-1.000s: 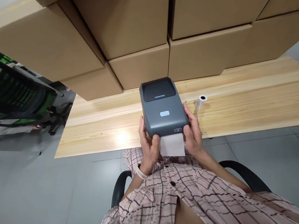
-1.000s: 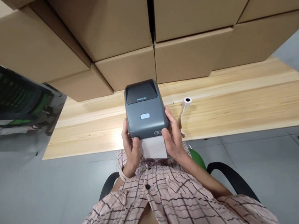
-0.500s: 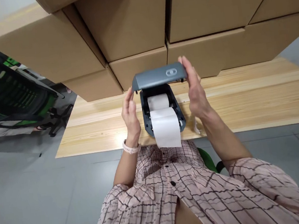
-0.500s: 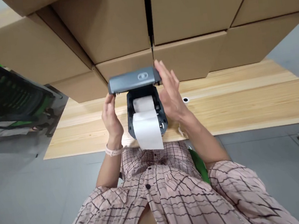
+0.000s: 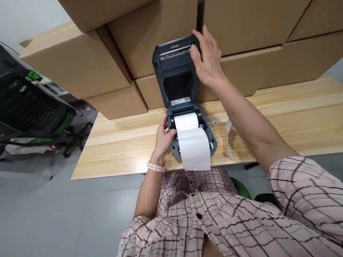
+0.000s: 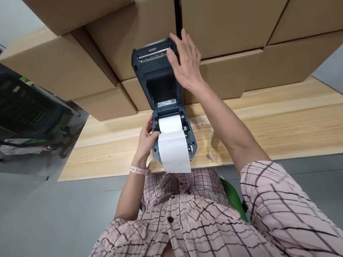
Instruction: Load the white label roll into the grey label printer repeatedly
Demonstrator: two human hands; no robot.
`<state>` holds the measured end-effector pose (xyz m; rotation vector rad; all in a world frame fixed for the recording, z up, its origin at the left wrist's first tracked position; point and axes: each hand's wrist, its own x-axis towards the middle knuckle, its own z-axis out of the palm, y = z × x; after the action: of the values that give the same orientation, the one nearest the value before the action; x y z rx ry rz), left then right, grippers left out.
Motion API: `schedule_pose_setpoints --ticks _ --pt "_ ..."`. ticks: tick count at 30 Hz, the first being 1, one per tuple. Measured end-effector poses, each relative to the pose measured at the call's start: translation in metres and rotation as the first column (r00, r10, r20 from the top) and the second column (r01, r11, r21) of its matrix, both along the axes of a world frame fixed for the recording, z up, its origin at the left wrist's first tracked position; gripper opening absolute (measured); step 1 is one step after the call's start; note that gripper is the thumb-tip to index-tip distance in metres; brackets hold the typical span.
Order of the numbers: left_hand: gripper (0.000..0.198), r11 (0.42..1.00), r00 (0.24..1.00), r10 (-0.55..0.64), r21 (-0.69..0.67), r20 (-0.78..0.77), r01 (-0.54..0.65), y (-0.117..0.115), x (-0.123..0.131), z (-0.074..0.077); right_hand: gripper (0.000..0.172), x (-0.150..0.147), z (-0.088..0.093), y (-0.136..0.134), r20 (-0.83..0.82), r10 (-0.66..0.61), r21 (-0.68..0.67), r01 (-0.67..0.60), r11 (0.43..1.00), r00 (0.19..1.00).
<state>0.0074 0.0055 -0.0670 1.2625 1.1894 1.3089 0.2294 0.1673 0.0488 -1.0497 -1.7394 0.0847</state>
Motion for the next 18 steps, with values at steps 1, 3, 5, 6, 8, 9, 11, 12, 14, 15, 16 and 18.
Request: schedule_pose_setpoints --ticks 1,3,5,6,8,9,11,12,14,15,16,18 --pt "0.088 1.000 1.000 -0.011 -0.009 0.021 0.011 -0.001 0.000 0.001 0.068 -0.002 -0.001 -0.009 -0.017 -0.020 0.045 0.021 0.999 1.000" --pt "0.091 1.000 0.998 -0.015 -0.017 0.059 0.016 -0.003 0.002 0.001 0.063 -0.006 -0.007 -0.037 -0.027 -0.047 0.163 0.051 0.985 0.999" --pt "0.092 1.000 0.996 0.000 -0.012 0.084 0.001 -0.004 0.004 0.001 0.054 -0.009 -0.020 -0.070 0.058 0.016 0.199 -0.027 0.980 0.998" --pt "0.092 1.000 0.996 0.005 -0.005 0.091 -0.004 -0.004 0.005 0.000 0.051 -0.009 -0.027 -0.084 0.152 0.100 0.127 -0.120 0.985 0.983" --pt "0.092 1.000 0.996 0.000 0.007 0.095 -0.001 -0.003 0.006 -0.001 0.049 -0.007 -0.039 -0.102 0.364 0.339 -0.156 -0.302 0.940 0.867" --pt "0.092 1.000 0.996 -0.007 0.012 0.092 0.006 -0.002 0.005 -0.002 0.051 -0.007 -0.042 -0.105 0.446 0.459 -0.321 -0.341 0.883 0.768" --pt "0.096 1.000 0.996 -0.028 0.014 0.083 0.027 0.000 0.004 -0.002 0.064 -0.007 -0.043 -0.104 0.538 0.601 -0.546 -0.300 0.782 0.591" --pt "0.099 0.999 0.996 -0.041 0.010 0.079 0.040 0.001 0.003 -0.002 0.071 -0.009 -0.041 -0.100 0.565 0.629 -0.604 -0.252 0.756 0.533" --pt "0.105 0.998 0.995 -0.068 -0.008 0.070 0.069 0.003 0.002 -0.002 0.080 -0.017 -0.035 -0.092 0.603 0.638 -0.663 -0.144 0.735 0.479" --pt "0.108 0.997 0.995 -0.077 -0.021 0.064 0.079 0.003 0.002 -0.002 0.083 -0.023 -0.032 -0.088 0.614 0.638 -0.681 -0.098 0.726 0.465" --pt "0.110 0.996 0.995 -0.083 -0.031 0.058 0.085 0.003 0.002 -0.001 0.086 -0.028 -0.031 -0.085 0.619 0.643 -0.695 -0.066 0.716 0.450" --pt "0.110 0.996 0.996 -0.078 -0.044 0.047 0.080 0.003 0.003 -0.001 0.093 -0.034 -0.030 -0.079 0.611 0.649 -0.708 -0.053 0.704 0.454"
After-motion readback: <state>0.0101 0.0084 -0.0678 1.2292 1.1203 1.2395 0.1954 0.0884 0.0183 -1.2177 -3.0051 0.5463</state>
